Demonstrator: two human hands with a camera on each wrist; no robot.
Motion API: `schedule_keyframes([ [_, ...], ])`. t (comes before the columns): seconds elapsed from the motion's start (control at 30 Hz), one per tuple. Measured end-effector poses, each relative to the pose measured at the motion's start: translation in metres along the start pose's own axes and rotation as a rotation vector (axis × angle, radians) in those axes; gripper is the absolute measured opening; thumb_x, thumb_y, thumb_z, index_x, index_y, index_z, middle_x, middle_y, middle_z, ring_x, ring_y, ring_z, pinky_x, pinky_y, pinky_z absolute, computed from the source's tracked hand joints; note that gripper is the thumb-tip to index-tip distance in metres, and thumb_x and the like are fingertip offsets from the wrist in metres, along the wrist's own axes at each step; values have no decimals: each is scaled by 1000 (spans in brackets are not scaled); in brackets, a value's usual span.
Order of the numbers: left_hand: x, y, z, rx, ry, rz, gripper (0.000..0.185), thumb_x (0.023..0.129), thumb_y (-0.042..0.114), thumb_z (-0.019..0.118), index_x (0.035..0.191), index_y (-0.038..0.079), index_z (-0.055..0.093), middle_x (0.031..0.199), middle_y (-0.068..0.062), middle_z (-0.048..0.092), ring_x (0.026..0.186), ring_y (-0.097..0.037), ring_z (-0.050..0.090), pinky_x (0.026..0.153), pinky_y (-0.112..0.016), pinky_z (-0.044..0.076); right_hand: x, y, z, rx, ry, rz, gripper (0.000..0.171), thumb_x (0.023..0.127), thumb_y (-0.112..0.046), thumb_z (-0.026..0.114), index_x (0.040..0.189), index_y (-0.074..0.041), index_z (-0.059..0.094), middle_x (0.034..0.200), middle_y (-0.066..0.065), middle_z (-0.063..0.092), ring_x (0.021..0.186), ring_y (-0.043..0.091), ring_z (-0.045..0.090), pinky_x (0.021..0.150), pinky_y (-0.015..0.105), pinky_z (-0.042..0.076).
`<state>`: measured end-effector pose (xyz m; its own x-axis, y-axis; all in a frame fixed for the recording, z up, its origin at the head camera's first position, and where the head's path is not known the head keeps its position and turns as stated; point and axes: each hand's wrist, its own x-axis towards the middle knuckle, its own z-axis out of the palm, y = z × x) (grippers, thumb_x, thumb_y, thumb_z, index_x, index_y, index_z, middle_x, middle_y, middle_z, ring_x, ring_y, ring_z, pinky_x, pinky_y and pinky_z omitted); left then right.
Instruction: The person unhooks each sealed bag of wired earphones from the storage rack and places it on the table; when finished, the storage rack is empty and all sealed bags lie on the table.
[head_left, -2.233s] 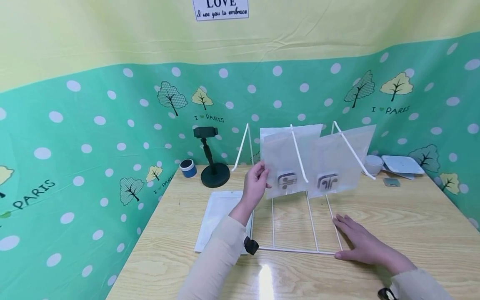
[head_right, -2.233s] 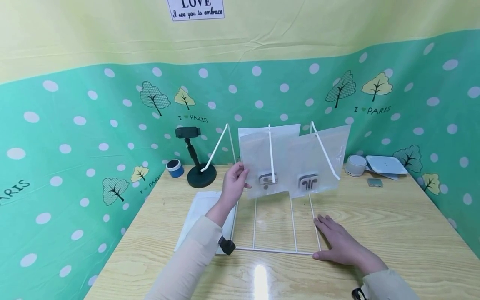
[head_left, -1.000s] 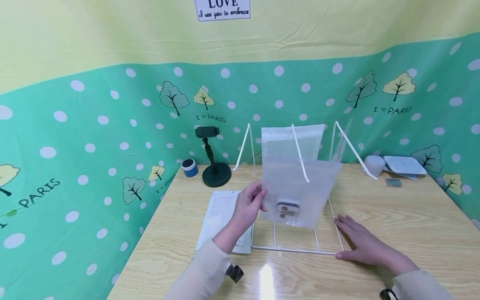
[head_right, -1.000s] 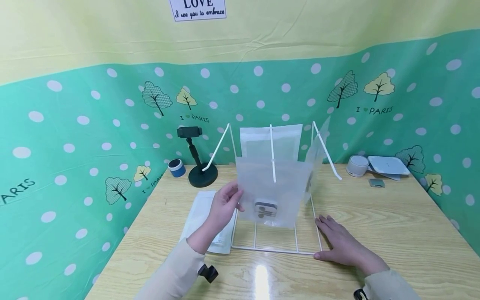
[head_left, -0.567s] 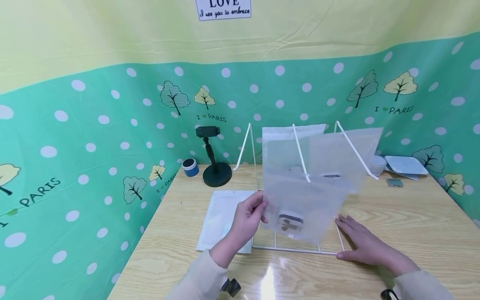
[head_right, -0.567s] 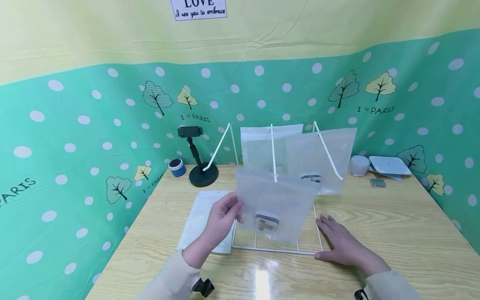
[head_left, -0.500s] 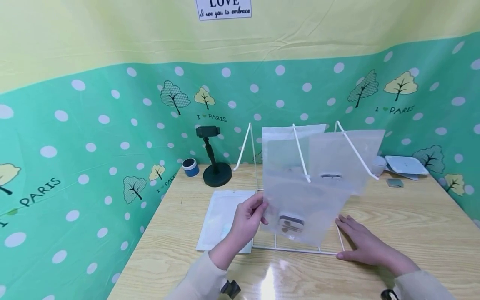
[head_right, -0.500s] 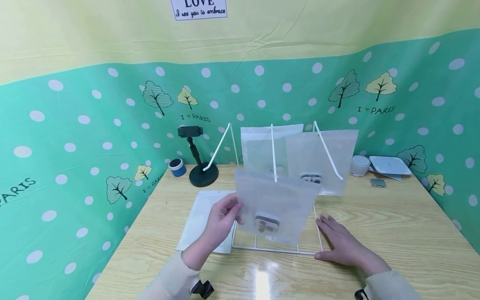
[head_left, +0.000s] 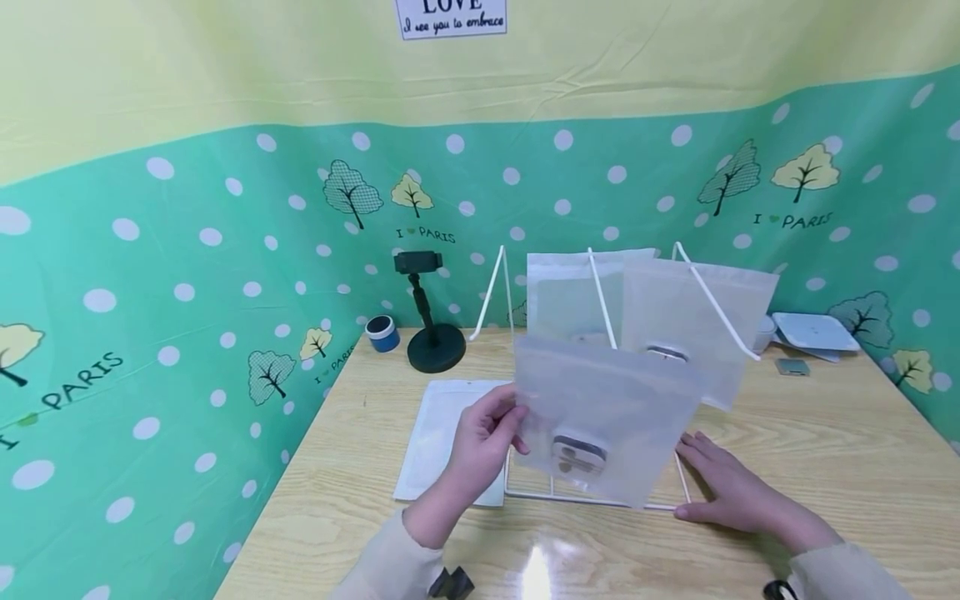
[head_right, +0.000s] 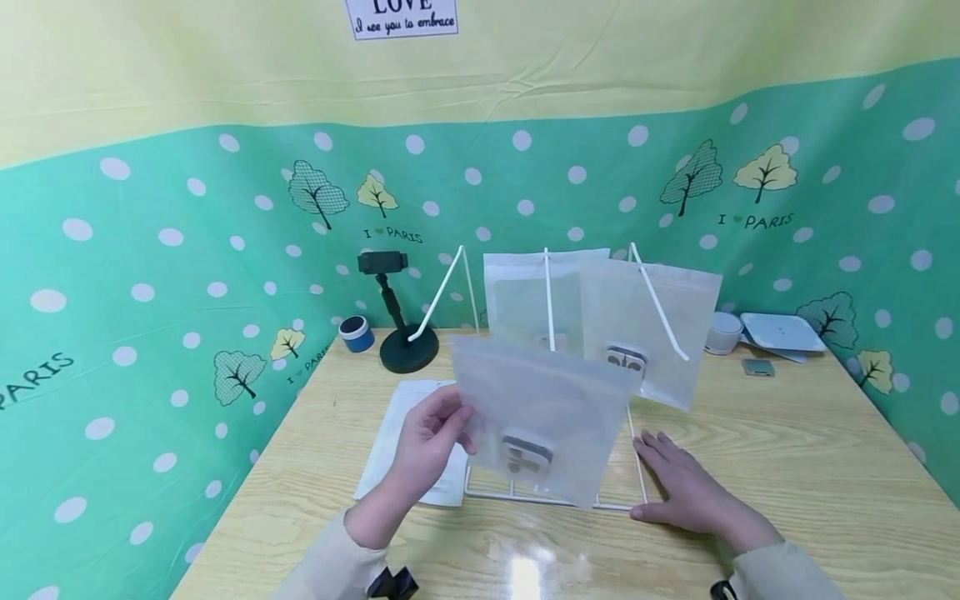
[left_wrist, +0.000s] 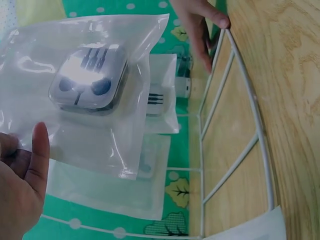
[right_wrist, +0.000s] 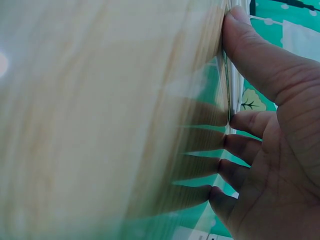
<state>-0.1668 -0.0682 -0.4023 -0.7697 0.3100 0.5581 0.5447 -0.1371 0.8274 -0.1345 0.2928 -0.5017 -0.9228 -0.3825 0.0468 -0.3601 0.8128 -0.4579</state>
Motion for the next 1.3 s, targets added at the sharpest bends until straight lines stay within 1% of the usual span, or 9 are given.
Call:
schedule_keyframes([
  [0.1, -2, 7, -7, -16, 1, 4, 24, 95, -8, 54, 118, -5, 59, 100, -28, 67, 69, -13, 61, 47, -32, 54, 0, 0, 0, 7, 5, -5, 97, 73, -52, 79, 139, 10, 44, 146, 35, 34, 132, 57, 27, 100, 69, 29],
  [0.3, -4, 27, -31, -27, 13, 67, 46, 93, -12, 52, 124, 20, 64, 110, 2, 70, 73, -12, 63, 48, -30, 54, -2, -1, -1, 12, 19, -2, 98, 73, -52, 79, 141, 8, 42, 147, 32, 33, 132, 57, 27, 101, 69, 27],
  [0.37, -4, 34, -41, -24, 14, 107, 52, 93, -15, 50, 126, 22, 64, 113, 5, 70, 76, -11, 65, 48, -29, 54, -2, -2, -1, 10, 20, -2, 98, 73, -53, 79, 141, 8, 42, 147, 32, 33, 132, 57, 26, 101, 69, 27],
  [0.5, -4, 48, -63, -43, 33, 166, 54, 92, -18, 47, 130, 17, 62, 113, 2, 71, 72, -11, 66, 50, -26, 54, -2, -2, -1, 15, 12, 13, 100, 72, -54, 78, 142, 7, 42, 148, 32, 32, 133, 56, 25, 102, 69, 26],
  [0.67, -8, 58, -92, -99, 86, 170, 50, 93, -16, 48, 132, 13, 60, 107, -3, 73, 63, -12, 65, 52, -23, 54, -1, -2, -3, 23, -13, 37, 101, 73, -58, 76, 143, 6, 40, 149, 31, 30, 134, 56, 23, 103, 69, 24],
  [0.8, -11, 63, -115, -164, 95, 219, 47, 94, -16, 47, 135, 4, 55, 108, -9, 72, 69, -15, 67, 54, -23, 54, 0, -1, -2, 27, -12, 32, 101, 73, -58, 75, 143, 6, 40, 149, 31, 30, 134, 56, 23, 103, 69, 24],
  [0.9, -14, 67, -131, -183, 120, 243, 47, 94, -18, 46, 136, 1, 54, 108, -10, 72, 75, -16, 69, 54, -24, 54, 0, -1, -2, 28, -7, 24, 100, 74, -57, 75, 143, 6, 40, 149, 31, 31, 134, 56, 24, 103, 69, 24],
  [1.13, -28, 71, -165, -239, 192, 232, 45, 94, -19, 42, 136, -5, 50, 104, -14, 72, 73, -19, 69, 53, -25, 54, 0, 1, -1, 31, -13, 20, 100, 74, -58, 75, 144, 4, 40, 150, 30, 30, 134, 56, 23, 102, 70, 24],
  [1.3, -41, 68, -187, -204, 208, 167, 48, 94, -21, 39, 139, -7, 45, 101, -15, 72, 68, -18, 66, 51, -24, 52, 0, 1, -2, 31, -11, 25, 101, 74, -58, 75, 145, 4, 40, 150, 30, 30, 135, 56, 23, 102, 70, 24],
])
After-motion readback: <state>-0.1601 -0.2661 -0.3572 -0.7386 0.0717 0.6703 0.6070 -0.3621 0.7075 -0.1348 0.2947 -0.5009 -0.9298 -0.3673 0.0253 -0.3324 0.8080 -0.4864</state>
